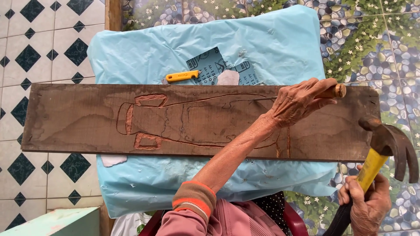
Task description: Carving the outline of a shape into a wooden plank using a chisel and a hammer.
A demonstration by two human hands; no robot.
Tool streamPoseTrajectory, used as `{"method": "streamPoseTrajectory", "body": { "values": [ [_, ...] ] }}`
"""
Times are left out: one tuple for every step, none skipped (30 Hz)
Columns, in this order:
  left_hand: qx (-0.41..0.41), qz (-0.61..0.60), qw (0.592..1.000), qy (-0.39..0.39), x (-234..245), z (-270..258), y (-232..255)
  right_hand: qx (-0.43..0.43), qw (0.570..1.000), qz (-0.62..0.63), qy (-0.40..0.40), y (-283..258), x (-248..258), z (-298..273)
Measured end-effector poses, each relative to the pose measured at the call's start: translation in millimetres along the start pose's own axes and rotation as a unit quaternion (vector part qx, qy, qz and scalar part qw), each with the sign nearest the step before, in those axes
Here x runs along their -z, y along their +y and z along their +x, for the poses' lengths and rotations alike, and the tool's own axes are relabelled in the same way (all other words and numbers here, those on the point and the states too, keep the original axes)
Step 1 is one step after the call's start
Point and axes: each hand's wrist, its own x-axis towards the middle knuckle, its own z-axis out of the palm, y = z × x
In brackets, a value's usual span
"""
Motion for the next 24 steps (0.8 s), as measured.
{"method": "streamPoseTrajectory", "body": {
  "values": [
    [-0.002, 0.006, 1.0, 0.006, 0, 0, 1, 0.003, 1.0, -0.002, -0.001, -3, 0, 0],
    [-0.001, 0.005, 1.0, 0.006, -2, -1, 1, 0.002, 1.0, -0.003, 0.0, -3, 1, 0],
    [-0.011, 0.004, 1.0, 0.014, -4, -2, 1, 0.008, 1.0, -0.007, 0.001, -3, 1, -1],
    [-0.021, 0.003, 1.0, 0.022, -6, -3, 0, 0.014, 1.0, -0.01, 0.002, -3, 2, -1],
    [-0.02, 0.003, 1.0, 0.022, -4, -3, 1, 0.014, 1.0, -0.011, 0.002, -3, 1, -1],
    [-0.019, 0.001, 1.0, 0.023, -2, -2, 3, 0.012, 1.0, -0.01, 0.002, -4, 1, -1],
    [-0.02, 0.001, 1.0, 0.024, 0, 0, 3, 0.011, 1.0, -0.007, 0.002, -4, -1, -1],
    [-0.02, 0.002, 1.0, 0.024, -2, -1, 1, 0.012, 1.0, -0.006, 0.001, -5, -3, 0],
    [-0.016, 0.003, 1.0, 0.023, -5, -2, 0, 0.02, 1.0, -0.003, -0.002, -7, -5, 1],
    [-0.013, 0.004, 1.0, 0.022, -7, -3, -2, 0.028, 1.0, 0.0, -0.004, -8, -8, 2],
    [-0.013, 0.006, 1.0, 0.022, -2, -1, 0, 0.028, 1.0, 0.001, -0.005, -10, -10, 2],
    [0.003, -0.004, 1.0, 0.009, 3, 0, 1, 0.029, 1.0, -0.005, -0.002, -13, -13, 2],
    [0.019, -0.014, 1.0, -0.004, 7, 2, 2, 0.029, 1.0, -0.011, 0.002, -15, -15, 3],
    [0.019, -0.013, 1.0, -0.004, 9, 2, 1, 0.03, 1.0, -0.01, 0.001, -18, -18, 2],
    [0.006, -0.036, 0.999, 0.002, 11, 2, 1, 0.034, 0.999, -0.011, 0.007, -23, -21, 2],
    [-0.007, -0.059, 0.998, 0.007, 12, 2, 0, 0.038, 0.999, -0.011, 0.014, -27, -23, 2],
    [-0.005, -0.061, 0.998, 0.006, 9, 3, 2, 0.036, 0.999, -0.013, 0.014, -28, -22, 2],
    [-0.014, -0.057, 0.998, 0.006, 6, 4, 4, 0.037, 0.999, -0.016, 0.015, -30, -21, 2],
    [-0.023, -0.05, 0.998, 0.007, 4, 6, 4, 0.039, 0.999, -0.019, 0.014, -31, -20, 4],
    [-0.021, -0.051, 0.998, 0.008, 2, 5, 5, 0.039, 0.999, -0.022, 0.012, -33, -18, 1],
    [-0.025, -0.054, 0.998, 0.021, 0, 6, 6, 0.044, 0.998, -0.027, 0.023, -35, -18, -1],
    [-0.029, -0.057, 0.997, 0.034, -1, 7, 6, 0.05, 0.998, -0.033, 0.033, -36, -18, -2],
    [-0.03, -0.058, 0.997, 0.034, -1, 6, 5, 0.051, 0.998, -0.032, 0.033, -36, -17, -3],
    [-0.029, -0.044, 0.998, 0.036, 0, 6, 4, 0.047, 0.998, -0.027, 0.038, -35, -16, -3]
  ]
}}
